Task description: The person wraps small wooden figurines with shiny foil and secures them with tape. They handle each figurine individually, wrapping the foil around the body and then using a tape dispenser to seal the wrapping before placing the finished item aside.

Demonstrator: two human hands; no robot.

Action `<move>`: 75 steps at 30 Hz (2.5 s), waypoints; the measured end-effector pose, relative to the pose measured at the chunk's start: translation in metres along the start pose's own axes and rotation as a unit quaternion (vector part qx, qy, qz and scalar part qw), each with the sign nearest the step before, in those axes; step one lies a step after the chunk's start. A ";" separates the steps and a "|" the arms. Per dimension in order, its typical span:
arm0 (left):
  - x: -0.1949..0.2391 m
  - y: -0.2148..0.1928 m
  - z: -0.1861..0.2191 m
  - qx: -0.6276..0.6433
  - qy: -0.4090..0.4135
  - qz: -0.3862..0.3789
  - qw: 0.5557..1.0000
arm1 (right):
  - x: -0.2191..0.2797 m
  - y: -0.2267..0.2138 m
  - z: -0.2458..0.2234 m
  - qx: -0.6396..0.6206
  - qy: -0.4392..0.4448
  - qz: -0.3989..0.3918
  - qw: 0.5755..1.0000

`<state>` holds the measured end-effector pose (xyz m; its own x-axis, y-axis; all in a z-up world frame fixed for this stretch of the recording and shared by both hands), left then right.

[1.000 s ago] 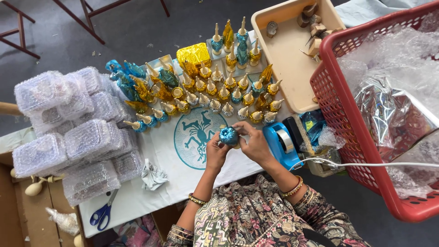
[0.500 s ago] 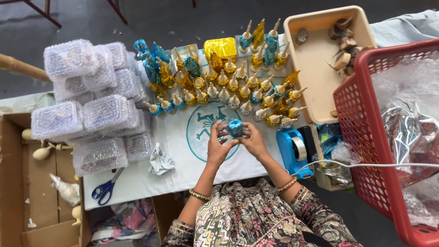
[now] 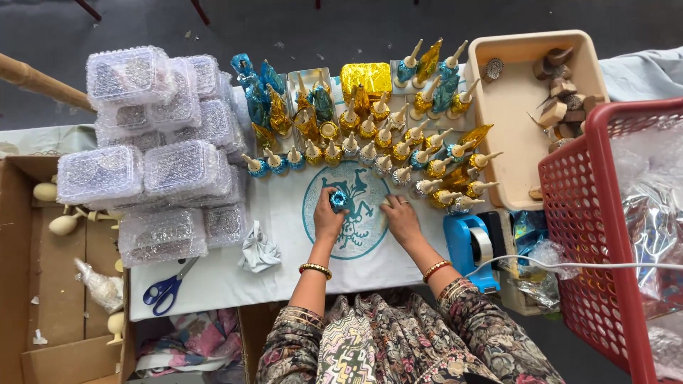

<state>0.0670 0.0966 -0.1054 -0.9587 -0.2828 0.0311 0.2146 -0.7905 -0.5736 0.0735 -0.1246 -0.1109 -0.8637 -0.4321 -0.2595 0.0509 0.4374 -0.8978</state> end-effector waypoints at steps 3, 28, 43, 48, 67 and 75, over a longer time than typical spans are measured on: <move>0.005 0.004 -0.008 0.002 -0.036 -0.034 0.999 | -0.004 -0.005 -0.002 0.024 0.062 -0.071 0.995; 0.025 -0.024 0.010 0.006 0.073 0.093 0.993 | -0.096 0.008 -0.067 -0.426 0.189 0.005 0.885; 0.030 -0.022 0.009 -0.093 0.236 0.160 0.954 | -0.089 0.031 -0.052 -0.520 0.258 0.001 0.814; 0.034 -0.017 0.010 -0.141 0.290 0.141 0.936 | -0.093 0.008 -0.070 -0.407 0.165 -0.005 0.899; 0.021 -0.035 0.026 0.023 0.085 0.134 0.987 | -0.054 0.046 -0.053 -0.594 0.234 0.073 0.766; 0.009 -0.019 0.013 -0.067 0.092 0.107 0.988 | -0.050 0.047 -0.058 -0.619 0.244 0.114 0.738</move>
<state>0.0567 0.1023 -0.0839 -0.9147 -0.3222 -0.2438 0.4004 -0.6410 -0.6548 0.0905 -0.0370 -0.1192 -0.9965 -0.0337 0.0768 -0.0143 0.9704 0.2410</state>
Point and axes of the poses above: each hand's wrist, its own x-axis away from the middle knuckle, its own y-axis out of the palm, z = x × y, the point moved 4 cm from there along -x, towards the middle knuckle, and after that the axes turned 6 degrees about -x, right-handed, at the moved point
